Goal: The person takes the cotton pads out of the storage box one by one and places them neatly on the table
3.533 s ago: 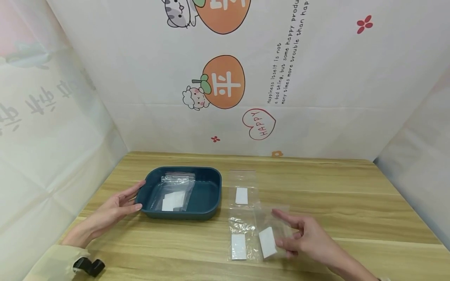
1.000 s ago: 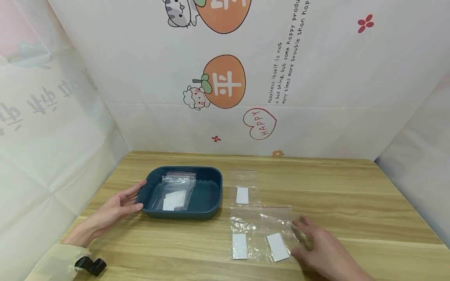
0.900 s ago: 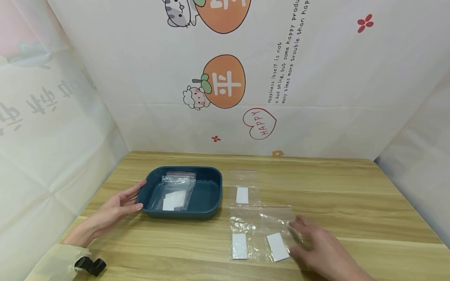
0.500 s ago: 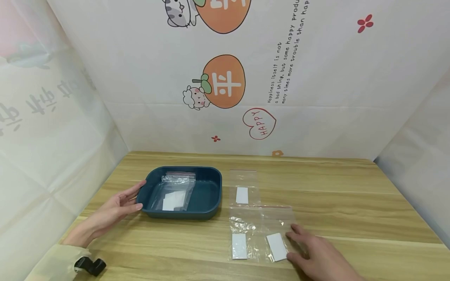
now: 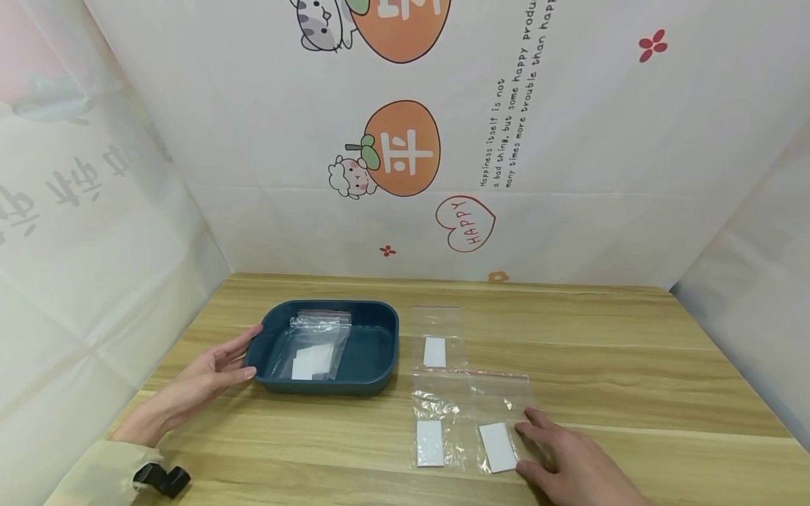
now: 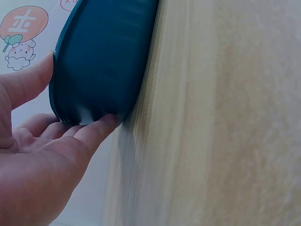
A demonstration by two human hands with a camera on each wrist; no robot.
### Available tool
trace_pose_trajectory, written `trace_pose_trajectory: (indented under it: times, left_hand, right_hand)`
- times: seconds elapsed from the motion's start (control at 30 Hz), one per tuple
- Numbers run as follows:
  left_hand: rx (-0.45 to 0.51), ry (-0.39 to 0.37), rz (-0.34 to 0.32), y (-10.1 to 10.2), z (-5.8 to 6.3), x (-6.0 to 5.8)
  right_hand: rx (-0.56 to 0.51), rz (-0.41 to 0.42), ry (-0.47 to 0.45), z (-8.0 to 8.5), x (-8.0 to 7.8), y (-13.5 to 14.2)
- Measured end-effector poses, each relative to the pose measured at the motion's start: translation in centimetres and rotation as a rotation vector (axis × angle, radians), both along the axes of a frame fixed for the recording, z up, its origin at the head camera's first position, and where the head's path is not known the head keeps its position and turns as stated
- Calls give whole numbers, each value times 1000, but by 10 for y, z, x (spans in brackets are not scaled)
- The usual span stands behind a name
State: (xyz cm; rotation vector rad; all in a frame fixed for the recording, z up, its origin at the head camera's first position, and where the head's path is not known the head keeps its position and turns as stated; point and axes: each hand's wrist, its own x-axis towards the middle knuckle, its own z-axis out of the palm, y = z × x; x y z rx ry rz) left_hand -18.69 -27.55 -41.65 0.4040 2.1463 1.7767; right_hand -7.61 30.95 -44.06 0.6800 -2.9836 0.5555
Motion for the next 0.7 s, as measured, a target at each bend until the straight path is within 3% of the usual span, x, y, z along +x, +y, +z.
trace_pose_trajectory:
  times: [0.3, 0.5, 0.7]
  left_hand:
    - [8, -3, 0, 0, 0, 0]
    - [2, -5, 5, 0, 0, 0]
    - [-12, -2, 5, 0, 0, 0]
  right_hand:
    - [-74, -63, -7, 15, -1, -5]
    - [-127, -82, 103, 35, -8, -19]
    - [-163, -105, 67, 59, -22, -41]
